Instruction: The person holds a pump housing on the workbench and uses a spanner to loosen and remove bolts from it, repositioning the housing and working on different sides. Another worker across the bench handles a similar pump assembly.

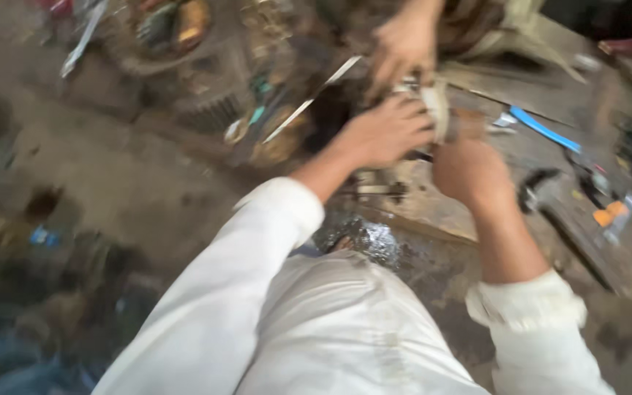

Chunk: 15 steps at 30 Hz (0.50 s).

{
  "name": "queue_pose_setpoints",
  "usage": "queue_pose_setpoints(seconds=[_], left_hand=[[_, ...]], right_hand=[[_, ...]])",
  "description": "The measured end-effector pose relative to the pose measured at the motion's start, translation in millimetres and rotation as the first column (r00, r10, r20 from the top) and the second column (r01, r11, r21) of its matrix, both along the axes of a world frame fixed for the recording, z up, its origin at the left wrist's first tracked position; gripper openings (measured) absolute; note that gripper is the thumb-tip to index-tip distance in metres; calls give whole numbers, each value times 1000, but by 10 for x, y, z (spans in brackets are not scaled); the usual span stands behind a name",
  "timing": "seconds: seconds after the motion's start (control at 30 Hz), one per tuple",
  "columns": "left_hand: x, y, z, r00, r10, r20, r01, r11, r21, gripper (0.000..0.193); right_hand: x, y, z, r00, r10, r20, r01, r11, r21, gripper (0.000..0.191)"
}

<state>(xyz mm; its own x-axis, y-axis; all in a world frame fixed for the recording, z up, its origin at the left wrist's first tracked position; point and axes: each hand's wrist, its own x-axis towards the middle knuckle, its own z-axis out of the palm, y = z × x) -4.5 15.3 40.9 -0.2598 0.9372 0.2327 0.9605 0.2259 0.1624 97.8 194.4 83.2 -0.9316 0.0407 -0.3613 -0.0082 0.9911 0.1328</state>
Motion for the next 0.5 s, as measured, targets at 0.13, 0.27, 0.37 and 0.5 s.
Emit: queue_pose_setpoints(seconds=[0.13,0.27,0.37,0.5], left_hand=[[-8,46,67,994,-6,-108,9,1000,26,41],[10,-1,149,991,57,-119,-28,971,238,38],[23,-4,193,997,75,-28,-67,975,213,39],[10,-4,177,989,66,-136,-33,972,233,50]], right_hand=[[-40,52,-35,999,48,-24,-44,988,146,31],[-688,128,81,928,38,370,-60,997,48,33],[-945,141,117,849,29,527,-80,994,74,36],[-574,70,112,960,50,275,-76,994,85,33]])
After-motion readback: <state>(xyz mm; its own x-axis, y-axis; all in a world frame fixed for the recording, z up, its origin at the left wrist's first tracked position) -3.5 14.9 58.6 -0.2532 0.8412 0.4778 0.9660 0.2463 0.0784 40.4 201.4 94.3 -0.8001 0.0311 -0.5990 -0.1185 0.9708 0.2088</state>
